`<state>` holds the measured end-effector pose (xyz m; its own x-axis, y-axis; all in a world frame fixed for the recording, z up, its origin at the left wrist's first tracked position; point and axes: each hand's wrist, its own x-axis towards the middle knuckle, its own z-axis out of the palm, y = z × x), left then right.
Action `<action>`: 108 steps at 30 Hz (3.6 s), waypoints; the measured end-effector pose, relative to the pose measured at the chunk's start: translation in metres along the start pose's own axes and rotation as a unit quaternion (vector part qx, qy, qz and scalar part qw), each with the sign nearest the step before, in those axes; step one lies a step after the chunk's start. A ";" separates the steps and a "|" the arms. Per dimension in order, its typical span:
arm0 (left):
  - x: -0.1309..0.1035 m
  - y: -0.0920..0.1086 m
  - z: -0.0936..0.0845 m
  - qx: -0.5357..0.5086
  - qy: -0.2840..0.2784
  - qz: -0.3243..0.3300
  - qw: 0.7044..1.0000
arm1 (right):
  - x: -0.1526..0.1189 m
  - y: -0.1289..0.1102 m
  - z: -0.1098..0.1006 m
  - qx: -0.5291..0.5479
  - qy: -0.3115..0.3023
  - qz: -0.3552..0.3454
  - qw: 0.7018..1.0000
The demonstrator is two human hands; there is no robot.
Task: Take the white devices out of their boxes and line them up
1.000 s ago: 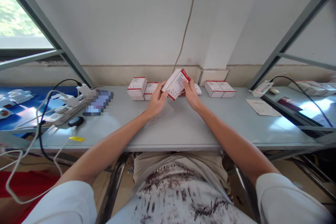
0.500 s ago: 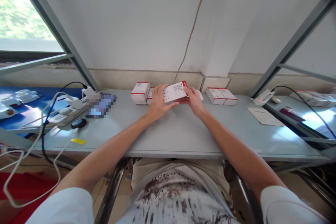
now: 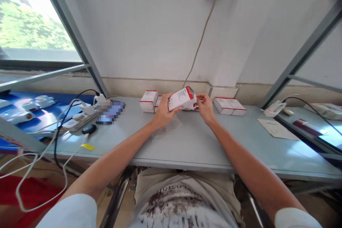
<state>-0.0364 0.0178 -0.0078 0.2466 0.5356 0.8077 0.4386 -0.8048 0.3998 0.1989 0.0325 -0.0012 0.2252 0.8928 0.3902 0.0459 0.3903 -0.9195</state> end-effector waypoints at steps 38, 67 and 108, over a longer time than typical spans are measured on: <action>0.001 -0.020 -0.007 0.105 -0.038 0.026 0.993 | 0.002 0.003 -0.003 -0.115 -0.053 -0.169 0.977; 0.009 -0.005 -0.024 0.169 -0.122 0.134 0.969 | 0.022 0.019 -0.021 0.129 0.182 0.080 0.972; 0.029 -0.059 -0.064 0.313 0.010 -0.210 0.926 | 0.027 0.031 -0.027 0.092 0.217 0.067 0.970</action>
<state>-0.1102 0.0642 0.0200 -0.0719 0.7582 0.6480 0.9087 -0.2180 0.3559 0.2323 0.0622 -0.0203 0.6071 0.7753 0.1740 -0.1775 0.3458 -0.9214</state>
